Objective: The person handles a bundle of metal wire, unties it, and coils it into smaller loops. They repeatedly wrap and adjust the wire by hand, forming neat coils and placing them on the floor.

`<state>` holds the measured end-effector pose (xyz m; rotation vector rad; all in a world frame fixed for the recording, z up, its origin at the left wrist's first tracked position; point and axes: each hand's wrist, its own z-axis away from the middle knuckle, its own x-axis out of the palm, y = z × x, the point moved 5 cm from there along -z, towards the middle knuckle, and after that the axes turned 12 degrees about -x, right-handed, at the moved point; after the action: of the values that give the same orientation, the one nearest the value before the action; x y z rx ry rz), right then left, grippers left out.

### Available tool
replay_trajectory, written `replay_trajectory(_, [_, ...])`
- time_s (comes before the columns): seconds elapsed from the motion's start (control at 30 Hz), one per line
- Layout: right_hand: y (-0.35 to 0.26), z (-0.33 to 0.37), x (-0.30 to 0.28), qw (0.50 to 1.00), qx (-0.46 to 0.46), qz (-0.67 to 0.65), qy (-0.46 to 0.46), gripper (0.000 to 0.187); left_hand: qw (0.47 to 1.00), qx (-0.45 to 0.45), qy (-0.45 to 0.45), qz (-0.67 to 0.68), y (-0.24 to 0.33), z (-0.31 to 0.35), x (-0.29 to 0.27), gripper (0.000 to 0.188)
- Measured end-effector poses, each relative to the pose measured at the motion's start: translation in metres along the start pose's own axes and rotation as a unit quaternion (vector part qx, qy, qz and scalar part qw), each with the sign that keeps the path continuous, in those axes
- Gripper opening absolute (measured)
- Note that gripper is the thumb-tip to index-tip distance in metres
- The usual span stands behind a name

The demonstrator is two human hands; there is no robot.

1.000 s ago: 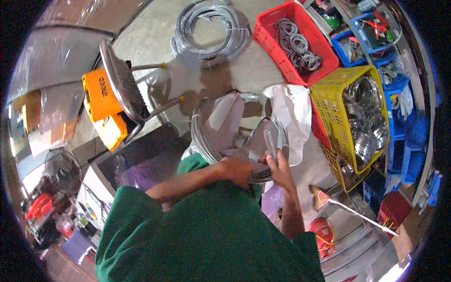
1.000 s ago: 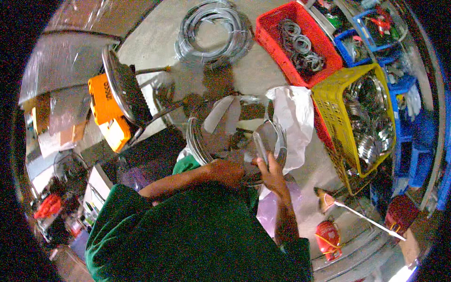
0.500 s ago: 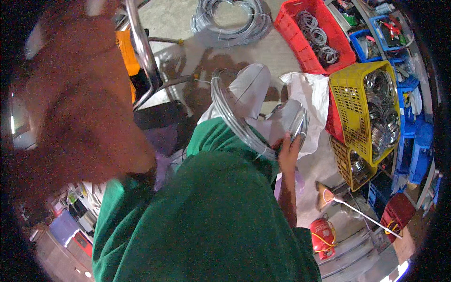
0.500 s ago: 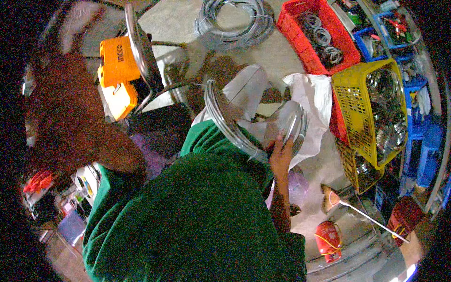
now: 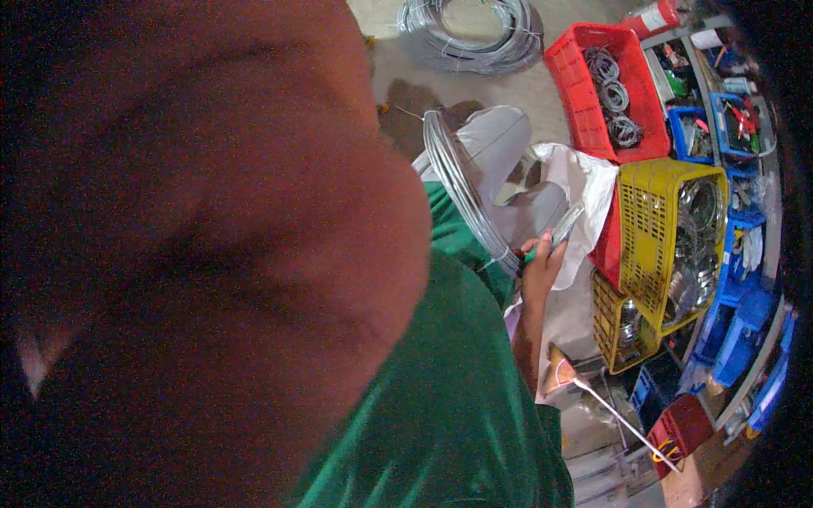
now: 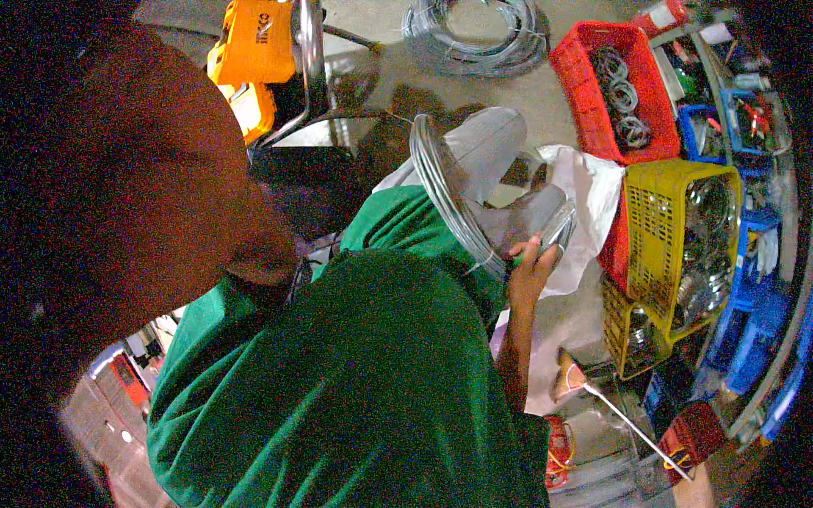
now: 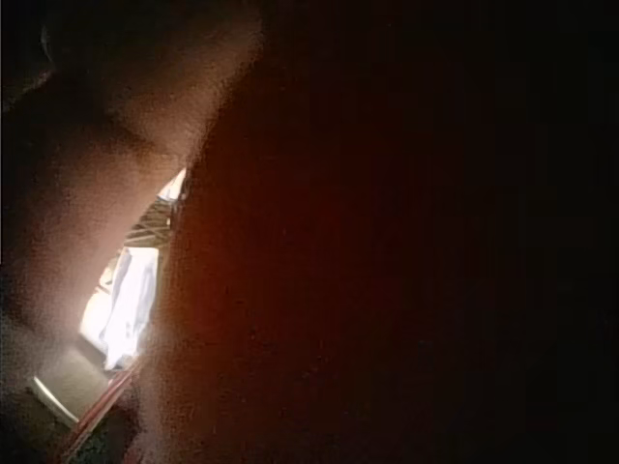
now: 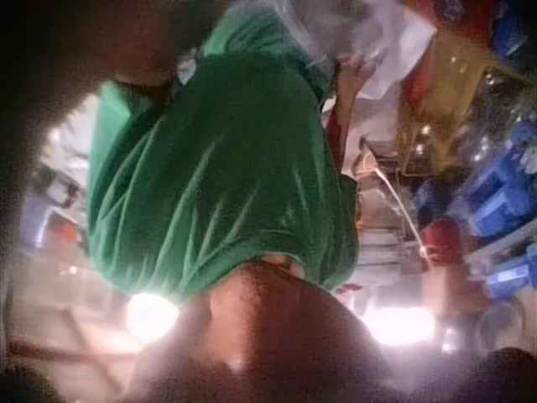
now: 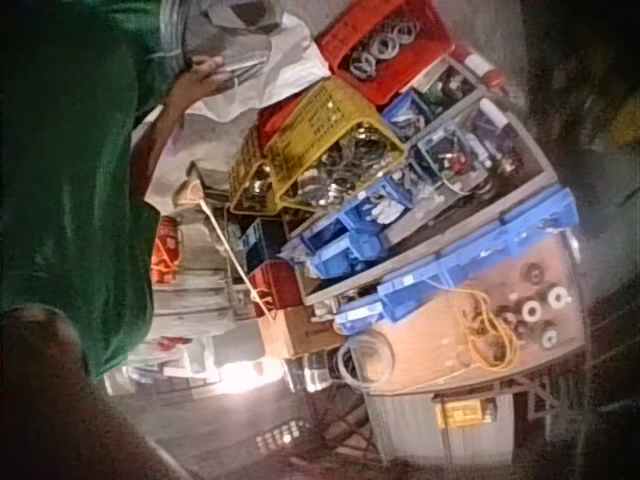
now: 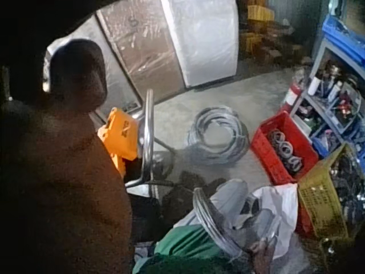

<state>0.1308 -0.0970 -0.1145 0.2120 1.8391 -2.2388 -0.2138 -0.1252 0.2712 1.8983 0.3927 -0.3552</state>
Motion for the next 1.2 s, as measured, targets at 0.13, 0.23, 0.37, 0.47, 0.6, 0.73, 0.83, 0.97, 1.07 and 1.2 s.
replay_trajectory(0.13, [-0.011, 0.001, 0.001, 0.999, 0.035, 0.012, -0.013, 0.037, 0.999, -0.011, 0.037, 0.003, -0.003, 0.020, -0.008, 0.030])
replay_trajectory(0.23, [-0.019, 0.000, 0.002, 0.999, 0.038, 0.025, -0.015, 0.038, 0.998, -0.021, 0.064, 0.001, -0.005, 0.030, -0.013, 0.032])
replay_trajectory(0.37, [-0.026, -0.003, 0.007, 0.999, 0.018, 0.007, -0.034, 0.038, 0.995, -0.020, 0.096, -0.001, -0.006, 0.042, -0.017, 0.034])
replay_trajectory(0.47, [-0.028, -0.003, 0.009, 0.999, 0.010, 0.010, -0.050, 0.037, 0.993, -0.022, 0.119, -0.002, -0.003, 0.052, -0.019, 0.035])
replay_trajectory(0.6, [-0.029, -0.004, 0.009, 0.998, -0.004, 0.020, -0.060, 0.036, 0.988, -0.022, 0.153, -0.004, -0.004, 0.067, -0.024, 0.037])
replay_trajectory(0.73, [-0.027, -0.007, 0.009, 0.997, -0.013, 0.029, -0.069, 0.038, 0.983, -0.020, 0.184, -0.005, -0.006, 0.078, -0.028, 0.039])
replay_trajectory(0.83, [-0.024, -0.008, 0.008, 0.997, -0.007, 0.052, -0.063, 0.039, 0.980, -0.014, 0.199, -0.003, -0.006, 0.081, -0.028, 0.040])
replay_trajectory(0.97, [-0.025, -0.006, 0.009, 0.997, -0.003, 0.053, -0.063, 0.043, 0.977, -0.005, 0.214, 0.003, -0.007, 0.074, -0.024, 0.042])
replay_trajectory(1.07, [-0.027, -0.005, 0.010, 0.997, 0.000, 0.062, -0.052, 0.042, 0.975, 0.010, 0.221, 0.016, -0.012, 0.067, -0.020, 0.044])
replay_trajectory(1.2, [-0.030, -0.006, 0.010, 0.996, -0.004, 0.068, -0.050, 0.037, 0.971, 0.043, 0.229, 0.052, -0.029, 0.058, -0.017, 0.046])
